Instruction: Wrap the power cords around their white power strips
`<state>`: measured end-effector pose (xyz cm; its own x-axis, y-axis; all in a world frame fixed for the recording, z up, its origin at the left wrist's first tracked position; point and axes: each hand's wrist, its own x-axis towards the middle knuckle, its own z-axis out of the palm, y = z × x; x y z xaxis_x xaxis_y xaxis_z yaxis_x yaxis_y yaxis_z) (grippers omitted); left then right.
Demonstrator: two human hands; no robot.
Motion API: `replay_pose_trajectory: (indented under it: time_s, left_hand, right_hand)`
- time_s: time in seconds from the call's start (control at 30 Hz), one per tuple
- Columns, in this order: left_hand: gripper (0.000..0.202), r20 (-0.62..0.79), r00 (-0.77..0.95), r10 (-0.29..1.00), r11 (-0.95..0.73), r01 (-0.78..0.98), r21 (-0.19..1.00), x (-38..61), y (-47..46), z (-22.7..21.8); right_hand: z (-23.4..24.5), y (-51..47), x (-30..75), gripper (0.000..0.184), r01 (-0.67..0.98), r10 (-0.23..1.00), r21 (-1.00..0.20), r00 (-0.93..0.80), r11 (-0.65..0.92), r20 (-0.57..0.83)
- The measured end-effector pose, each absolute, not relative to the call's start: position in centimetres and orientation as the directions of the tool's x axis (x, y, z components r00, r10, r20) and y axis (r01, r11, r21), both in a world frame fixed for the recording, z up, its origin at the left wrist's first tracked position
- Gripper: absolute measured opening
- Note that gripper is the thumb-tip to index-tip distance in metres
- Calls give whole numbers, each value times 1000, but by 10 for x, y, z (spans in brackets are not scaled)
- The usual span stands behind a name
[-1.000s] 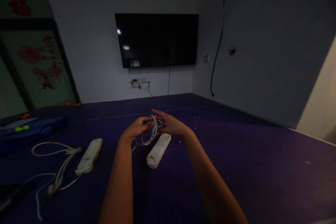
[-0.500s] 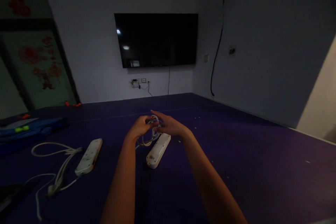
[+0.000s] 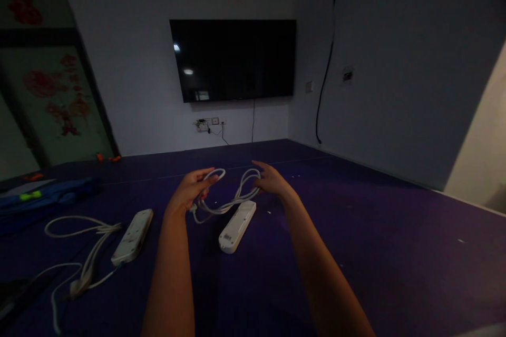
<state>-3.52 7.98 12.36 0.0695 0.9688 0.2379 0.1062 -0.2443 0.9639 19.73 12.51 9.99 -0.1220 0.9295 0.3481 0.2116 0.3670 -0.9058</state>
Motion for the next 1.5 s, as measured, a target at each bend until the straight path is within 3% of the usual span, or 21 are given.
replay_pose_trajectory:
  time_s: [0.1,0.23,0.37,0.53,0.63,0.87,1.2,1.37,1.5]
  left_hand:
    - [72,251,8,968,-251,58,966,-49,74,128]
    - [65,226,27,974,-227,70,971,-62,69,129]
    - [49,212,81,974,-223,184,957,-63,67,129]
    - [21,193,292,937,-287,327,900,-55,69,129]
    - [19,168,374,912,-327,419,847,-47,73,127]
    - [2,40,359,933,-264,602,754,-29,93,109]
    - [3,2,366,931,-242,612,752,-24,107,92]
    - [20,6,343,939,-214,571,793,-28,101,101]
    - [25,181,231,956,-279,531,800,-28,88,118]
  right_hand:
    - [103,125,202,79,162,961,-948,-30,274,273]
    - [109,120,196,80,-37,965,-968,101,247,242]
    - [112,117,185,84,-208,966,-954,187,215,177]
    - [115,115,177,86,-349,964,-914,230,208,131]
    - [114,116,174,86,-434,962,-877,252,208,104]
    - [112,119,174,82,-624,958,-751,285,217,40]
    - [123,114,180,74,-690,953,-685,302,235,22]
    - [128,106,178,72,-687,956,-683,287,250,62]
    - [134,100,175,70,-655,957,-714,280,245,72]
